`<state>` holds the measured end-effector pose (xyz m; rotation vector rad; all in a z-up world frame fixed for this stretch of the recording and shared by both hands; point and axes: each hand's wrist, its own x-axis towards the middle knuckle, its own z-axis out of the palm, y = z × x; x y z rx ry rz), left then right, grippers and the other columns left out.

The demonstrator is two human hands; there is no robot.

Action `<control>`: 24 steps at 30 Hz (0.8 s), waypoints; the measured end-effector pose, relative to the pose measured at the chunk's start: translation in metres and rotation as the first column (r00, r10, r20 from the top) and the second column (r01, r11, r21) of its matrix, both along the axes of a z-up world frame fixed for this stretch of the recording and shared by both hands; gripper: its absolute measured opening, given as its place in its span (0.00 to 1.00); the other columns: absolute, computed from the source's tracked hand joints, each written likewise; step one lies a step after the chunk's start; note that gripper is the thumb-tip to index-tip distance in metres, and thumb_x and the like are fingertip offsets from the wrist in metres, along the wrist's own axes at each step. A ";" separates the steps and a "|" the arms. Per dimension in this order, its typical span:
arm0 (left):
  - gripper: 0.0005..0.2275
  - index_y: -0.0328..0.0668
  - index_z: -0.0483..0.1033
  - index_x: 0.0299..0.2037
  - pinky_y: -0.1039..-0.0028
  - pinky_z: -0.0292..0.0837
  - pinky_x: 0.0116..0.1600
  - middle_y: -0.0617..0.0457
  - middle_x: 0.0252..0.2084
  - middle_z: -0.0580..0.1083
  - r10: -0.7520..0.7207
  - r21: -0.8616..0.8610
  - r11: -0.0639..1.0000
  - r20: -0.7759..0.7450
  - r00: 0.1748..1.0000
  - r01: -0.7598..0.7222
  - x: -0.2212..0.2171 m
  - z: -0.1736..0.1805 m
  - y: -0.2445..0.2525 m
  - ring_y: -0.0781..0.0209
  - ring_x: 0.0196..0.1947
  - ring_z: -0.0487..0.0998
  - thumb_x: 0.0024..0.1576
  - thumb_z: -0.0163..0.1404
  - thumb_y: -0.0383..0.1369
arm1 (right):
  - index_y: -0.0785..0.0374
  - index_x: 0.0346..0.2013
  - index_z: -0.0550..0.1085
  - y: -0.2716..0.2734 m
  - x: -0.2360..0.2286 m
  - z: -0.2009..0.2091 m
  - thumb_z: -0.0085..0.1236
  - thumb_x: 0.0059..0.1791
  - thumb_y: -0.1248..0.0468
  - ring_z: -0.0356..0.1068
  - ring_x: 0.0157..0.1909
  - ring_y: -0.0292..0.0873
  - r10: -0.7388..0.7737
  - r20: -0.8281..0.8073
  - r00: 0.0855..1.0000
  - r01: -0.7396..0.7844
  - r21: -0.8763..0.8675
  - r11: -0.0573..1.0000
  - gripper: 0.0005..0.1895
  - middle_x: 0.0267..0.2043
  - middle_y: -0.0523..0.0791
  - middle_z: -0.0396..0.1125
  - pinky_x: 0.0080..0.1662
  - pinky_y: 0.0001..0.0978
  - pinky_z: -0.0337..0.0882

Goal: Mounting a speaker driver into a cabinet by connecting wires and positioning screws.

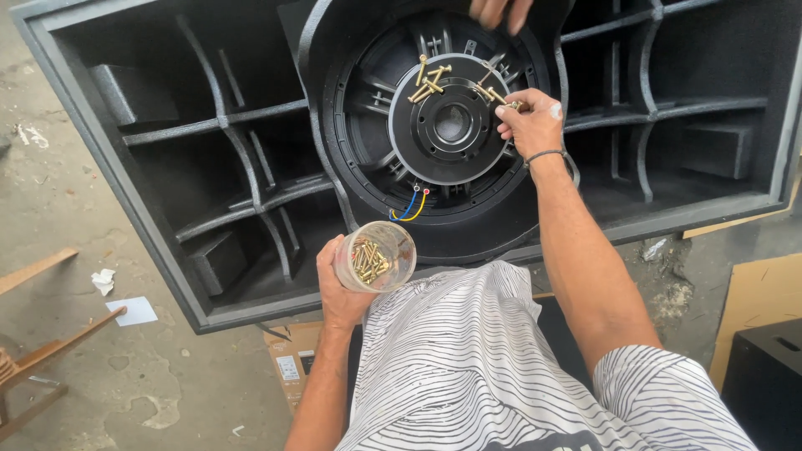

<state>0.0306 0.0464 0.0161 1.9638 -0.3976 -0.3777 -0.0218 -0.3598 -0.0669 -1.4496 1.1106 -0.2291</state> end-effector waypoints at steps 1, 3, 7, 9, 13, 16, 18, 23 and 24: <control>0.44 0.38 0.64 0.60 0.59 0.70 0.66 0.42 0.60 0.70 -0.001 0.002 1.000 -0.001 1.000 0.001 0.001 0.000 0.000 0.47 0.59 0.75 0.33 0.77 0.37 | 0.74 0.49 0.75 0.000 -0.001 -0.002 0.62 0.49 0.74 0.77 0.24 0.40 -0.001 -0.001 1.000 0.001 0.002 1.000 0.13 0.34 0.53 0.70 0.28 0.20 0.84; 0.45 0.38 0.64 0.60 0.60 0.70 0.66 0.43 0.60 0.69 -0.011 0.007 1.000 -0.002 1.000 0.011 0.002 0.000 0.001 0.48 0.59 0.75 0.32 0.77 0.37 | 0.70 0.53 0.76 0.000 -0.005 -0.005 0.61 0.49 0.75 0.75 0.20 0.41 0.044 -0.025 0.999 -0.044 -0.014 0.999 0.16 0.28 0.52 0.70 0.25 0.19 0.81; 0.44 0.38 0.64 0.60 0.59 0.69 0.66 0.43 0.60 0.69 -0.015 0.021 1.000 0.007 1.000 0.014 0.003 0.005 -0.001 0.48 0.59 0.75 0.33 0.77 0.36 | 0.68 0.56 0.76 0.000 -0.016 -0.006 0.61 0.50 0.74 0.74 0.21 0.40 0.069 -0.049 0.996 -0.070 -0.029 0.997 0.19 0.28 0.53 0.70 0.25 0.20 0.79; 0.44 0.38 0.64 0.61 0.59 0.69 0.66 0.43 0.60 0.69 -0.025 0.032 0.999 0.011 1.000 0.025 0.003 0.004 0.000 0.47 0.59 0.74 0.33 0.77 0.37 | 0.62 0.61 0.75 -0.001 -0.022 -0.006 0.61 0.51 0.72 0.73 0.21 0.42 0.203 -0.079 0.976 -0.211 -0.105 0.972 0.22 0.26 0.52 0.69 0.25 0.25 0.76; 0.44 0.38 0.63 0.60 0.59 0.69 0.66 0.42 0.60 0.69 -0.035 0.031 0.999 0.017 0.999 0.034 0.005 0.005 -0.001 0.47 0.60 0.74 0.34 0.77 0.37 | 0.60 0.64 0.73 -0.003 -0.034 -0.015 0.61 0.51 0.73 0.73 0.23 0.41 0.273 -0.077 0.959 -0.282 -0.149 0.948 0.26 0.31 0.53 0.71 0.28 0.28 0.76; 0.43 0.38 0.63 0.60 0.58 0.69 0.66 0.43 0.60 0.69 -0.031 0.032 0.999 0.007 0.999 0.031 0.005 0.004 -0.002 0.47 0.59 0.74 0.34 0.77 0.36 | 0.55 0.61 0.77 0.002 -0.035 -0.015 0.65 0.51 0.68 0.77 0.37 0.52 0.254 -0.155 0.955 -0.290 -0.285 0.914 0.22 0.40 0.56 0.75 0.39 0.39 0.76; 0.44 0.38 0.63 0.61 0.57 0.67 0.67 0.42 0.61 0.69 -0.028 0.021 0.999 -0.008 1.000 0.028 0.005 0.004 -0.002 0.46 0.60 0.73 0.34 0.77 0.37 | 0.53 0.53 0.82 0.006 -0.036 -0.027 0.74 0.46 0.63 0.76 0.31 0.46 0.184 -0.239 0.953 -0.274 -0.432 0.859 0.21 0.32 0.49 0.75 0.36 0.36 0.75; 0.44 0.39 0.64 0.61 0.57 0.67 0.68 0.43 0.61 0.69 -0.031 0.008 0.999 -0.018 0.999 0.031 0.005 0.006 -0.003 0.47 0.60 0.73 0.34 0.77 0.37 | 0.56 0.48 0.83 0.015 -0.041 -0.056 0.76 0.40 0.62 0.74 0.29 0.47 0.158 -0.262 0.952 -0.285 -0.572 0.769 0.22 0.28 0.45 0.71 0.36 0.40 0.75; 0.44 0.39 0.64 0.61 0.57 0.67 0.68 0.42 0.61 0.68 -0.030 0.004 1.000 -0.021 0.999 0.031 0.005 0.005 -0.002 0.46 0.61 0.73 0.35 0.77 0.37 | 0.61 0.50 0.81 0.017 -0.041 -0.056 0.75 0.39 0.67 0.75 0.30 0.46 0.168 -0.199 0.966 -0.251 -0.542 0.802 0.24 0.29 0.47 0.71 0.38 0.38 0.75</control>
